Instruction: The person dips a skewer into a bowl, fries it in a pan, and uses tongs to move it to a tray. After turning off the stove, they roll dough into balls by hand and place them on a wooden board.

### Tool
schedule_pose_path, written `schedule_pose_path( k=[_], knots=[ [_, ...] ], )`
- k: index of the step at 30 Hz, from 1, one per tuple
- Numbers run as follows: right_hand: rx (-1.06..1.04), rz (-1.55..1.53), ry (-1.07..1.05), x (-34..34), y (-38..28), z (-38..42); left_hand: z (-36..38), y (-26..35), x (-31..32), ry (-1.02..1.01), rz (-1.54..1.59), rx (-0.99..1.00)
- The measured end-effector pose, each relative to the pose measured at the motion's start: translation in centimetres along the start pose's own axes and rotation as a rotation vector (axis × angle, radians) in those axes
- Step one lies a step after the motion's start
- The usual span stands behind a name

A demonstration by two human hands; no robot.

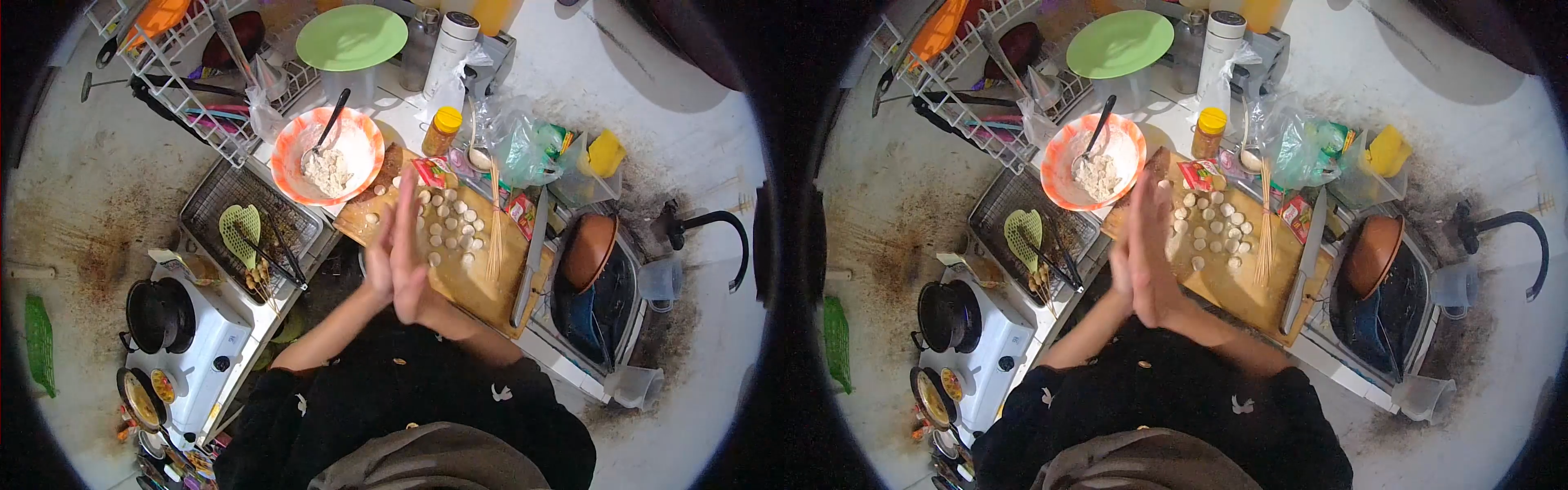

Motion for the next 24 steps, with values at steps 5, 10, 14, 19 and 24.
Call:
schedule_pose_path(
  k=[5, 10, 14, 19, 24],
  knots=[
    [0.277, 0.091, 0.035, -0.4, 4.3, 0.9, -1.0, 0.7, 0.2, -0.183, 0.216, 0.197],
    [0.063, 0.277, -0.06, 0.2, 0.9, 0.6, 0.1, -2.2, -0.2, -0.048, 0.276, -0.03],
    [-0.107, 0.027, -0.07, 1.4, 0.7, 2.7, -1.5, 1.7, -0.3, -0.069, 0.428, 0.123],
    [0.361, 0.298, 0.076, -2.1, 5.3, 1.1, 0.4, -6.0, -2.4, -0.01, -0.112, -0.034],
    [0.092, 0.343, -0.056, 1.5, 2.9, 3.9, 0.7, -5.7, -1.0, 0.004, 0.191, -0.324]
  ],
)
Point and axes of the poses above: each hand's wrist, its own z-axis away from the middle knuckle, its own x-axis out of the palm, y = z × x, the point moved 6 cm from there along -z, towards the middle knuckle, and after that the axes turned 2 degrees about z, right-handed, at the moved point
